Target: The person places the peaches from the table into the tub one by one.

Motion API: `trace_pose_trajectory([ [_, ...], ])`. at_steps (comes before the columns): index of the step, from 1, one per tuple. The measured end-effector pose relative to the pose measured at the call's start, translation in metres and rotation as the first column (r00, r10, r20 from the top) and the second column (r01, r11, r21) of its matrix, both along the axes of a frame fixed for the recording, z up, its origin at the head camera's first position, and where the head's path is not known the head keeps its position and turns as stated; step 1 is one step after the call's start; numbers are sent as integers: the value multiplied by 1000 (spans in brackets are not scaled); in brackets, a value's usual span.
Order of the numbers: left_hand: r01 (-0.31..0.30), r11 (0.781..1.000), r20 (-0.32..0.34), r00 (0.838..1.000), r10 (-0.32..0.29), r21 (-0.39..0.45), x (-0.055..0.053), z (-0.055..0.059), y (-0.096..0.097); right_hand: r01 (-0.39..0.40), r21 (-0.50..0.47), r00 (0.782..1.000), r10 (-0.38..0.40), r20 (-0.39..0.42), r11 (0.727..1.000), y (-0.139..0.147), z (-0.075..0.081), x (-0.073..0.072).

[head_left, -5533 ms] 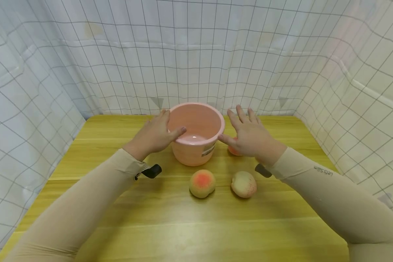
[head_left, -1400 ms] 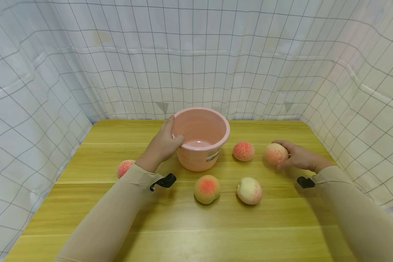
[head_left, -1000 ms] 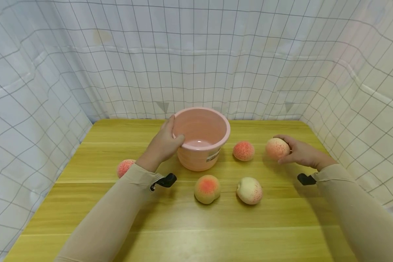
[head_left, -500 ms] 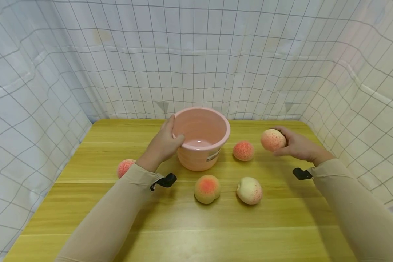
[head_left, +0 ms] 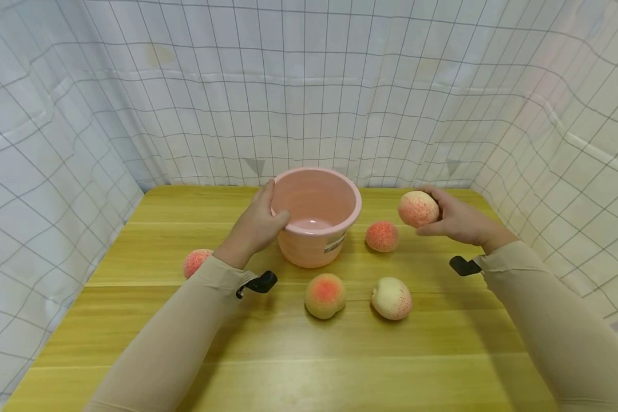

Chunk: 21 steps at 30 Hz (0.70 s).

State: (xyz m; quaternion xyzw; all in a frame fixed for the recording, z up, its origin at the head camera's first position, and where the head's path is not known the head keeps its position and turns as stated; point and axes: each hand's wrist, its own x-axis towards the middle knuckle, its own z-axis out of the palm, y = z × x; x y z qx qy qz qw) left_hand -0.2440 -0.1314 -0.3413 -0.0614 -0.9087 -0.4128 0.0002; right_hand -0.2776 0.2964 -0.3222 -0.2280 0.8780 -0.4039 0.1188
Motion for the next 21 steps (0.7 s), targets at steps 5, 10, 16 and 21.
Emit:
trace_pose_trajectory([
  [5, 3, 1000, -7, 1000, -3, -1, 0, -1, 0, -20, -33, 1000, 21, 13, 999, -11, 5, 0],
  [10, 4, 1000, -8, 1000, -4, -1, -1, -1, -1, -36, -13, 999, 36, -10, 999, -20, 13, 2],
  [16, 2, 1000, -2, 1000, -2, 1, 0, -1, 0, -57, -12, 998, 56, -33, 998, -32, 19, 2],
  [21, 5, 1000, -17, 1000, -5, -10, -1, -2, -1, -51, -17, 998, 50, -40, 999, -42, 22, 1],
])
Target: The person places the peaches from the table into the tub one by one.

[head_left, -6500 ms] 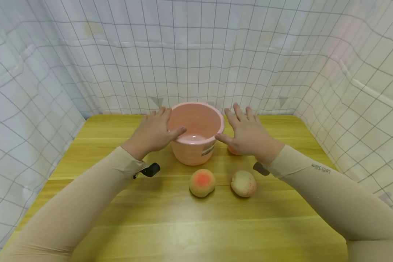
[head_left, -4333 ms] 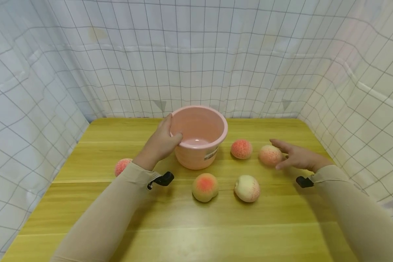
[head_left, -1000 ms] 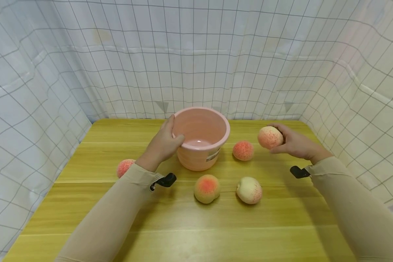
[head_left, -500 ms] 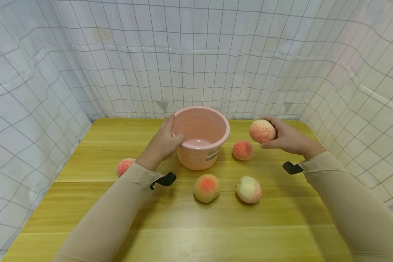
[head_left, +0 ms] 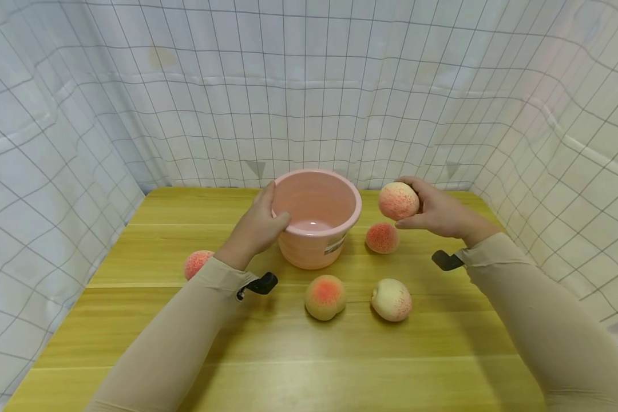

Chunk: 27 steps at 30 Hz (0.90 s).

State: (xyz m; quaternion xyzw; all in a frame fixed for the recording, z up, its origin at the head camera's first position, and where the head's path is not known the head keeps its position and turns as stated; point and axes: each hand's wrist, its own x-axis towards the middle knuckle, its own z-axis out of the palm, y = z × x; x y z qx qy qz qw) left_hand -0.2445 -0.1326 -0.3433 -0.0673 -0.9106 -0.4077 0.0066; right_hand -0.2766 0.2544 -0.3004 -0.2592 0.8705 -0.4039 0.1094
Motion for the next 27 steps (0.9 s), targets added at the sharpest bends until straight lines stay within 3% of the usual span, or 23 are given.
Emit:
trace_pose_trajectory([
  [27, 11, 1000, -1, 1000, -11, 10, 0, 0, -1, -71, -86, 997, 68, -38, 994, -51, 11, -8],
])
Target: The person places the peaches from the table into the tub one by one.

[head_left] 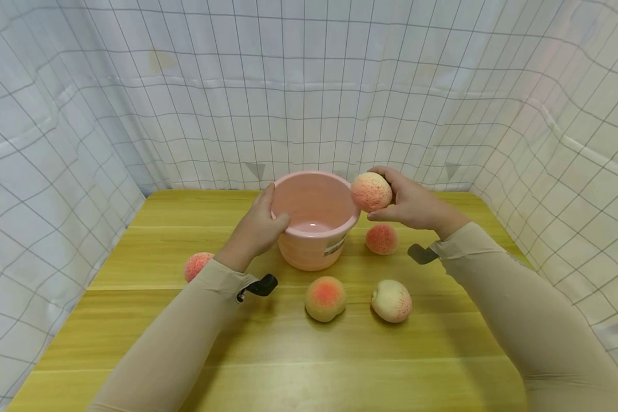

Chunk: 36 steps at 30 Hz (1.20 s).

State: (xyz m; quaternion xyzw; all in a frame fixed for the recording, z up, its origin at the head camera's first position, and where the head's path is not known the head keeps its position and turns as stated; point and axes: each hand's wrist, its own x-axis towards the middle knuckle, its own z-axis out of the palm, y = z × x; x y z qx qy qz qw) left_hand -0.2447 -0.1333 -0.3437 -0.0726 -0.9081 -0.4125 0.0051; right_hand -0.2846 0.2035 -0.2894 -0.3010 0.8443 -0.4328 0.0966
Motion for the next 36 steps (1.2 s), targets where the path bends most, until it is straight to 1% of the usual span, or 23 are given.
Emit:
trace_pose_trajectory([
  [6, -4, 1000, -4, 1000, 4, 1, 0, 0, 0, -1, 0, 999, 1, -37, 1000, -11, 1, -2],
  [11, -6, 1000, -6, 1000, 6, -4, 1, 0, 0, 13, 21, 998, -11, -68, 1000, -17, 2, -4],
  [19, -8, 1000, -10, 1000, 8, -3, 1, 0, 1, 20, 48, 995, -15, -101, 999, -27, 7, -2],
  [25, -9, 1000, -10, 1000, 9, -1, 1, 0, 1, 16, 58, 996, -11, -84, 998, -36, 9, -2],
  [29, -12, 1000, -7, 1000, 12, 0, 1, 0, 1, 4, 70, 996, 2, -91, 998, -40, 9, -3],
  [36, -11, 1000, -6, 1000, 11, 0, 1, 0, 1, -29, 50, 995, 34, -90, 998, -48, 9, -2],
])
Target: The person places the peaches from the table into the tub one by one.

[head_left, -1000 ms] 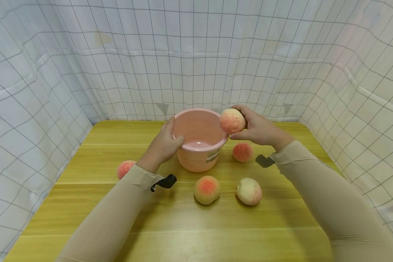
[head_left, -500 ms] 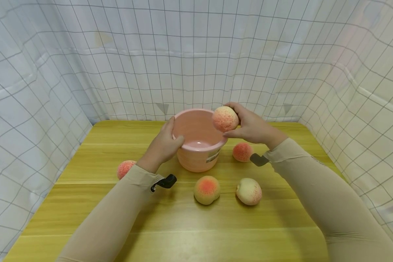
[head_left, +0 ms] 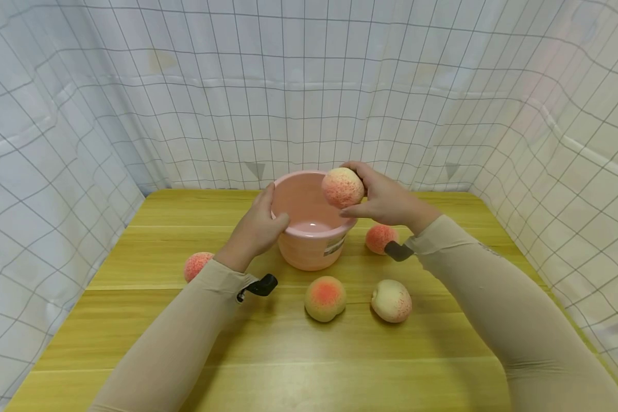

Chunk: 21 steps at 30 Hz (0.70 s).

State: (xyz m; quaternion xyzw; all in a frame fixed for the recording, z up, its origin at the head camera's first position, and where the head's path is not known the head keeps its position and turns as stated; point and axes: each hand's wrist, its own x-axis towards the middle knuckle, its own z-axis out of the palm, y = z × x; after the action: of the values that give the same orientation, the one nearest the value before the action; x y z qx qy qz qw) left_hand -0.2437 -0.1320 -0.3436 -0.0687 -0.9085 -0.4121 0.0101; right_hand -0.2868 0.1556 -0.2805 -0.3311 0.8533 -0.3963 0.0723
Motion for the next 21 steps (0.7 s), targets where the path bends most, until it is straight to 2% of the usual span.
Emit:
trace_pose_trajectory([
  [11, 1, 1000, 6, 1000, -1, -2, 1, 1, 0, 5, 4, 1000, -5, 26, 1000, -11, 1, 3],
  [21, 1, 1000, 0, 1000, -1, -3, 1, 1, 0, -12, 16, 1000, 11, 3, 1000, -17, -1, 1],
])
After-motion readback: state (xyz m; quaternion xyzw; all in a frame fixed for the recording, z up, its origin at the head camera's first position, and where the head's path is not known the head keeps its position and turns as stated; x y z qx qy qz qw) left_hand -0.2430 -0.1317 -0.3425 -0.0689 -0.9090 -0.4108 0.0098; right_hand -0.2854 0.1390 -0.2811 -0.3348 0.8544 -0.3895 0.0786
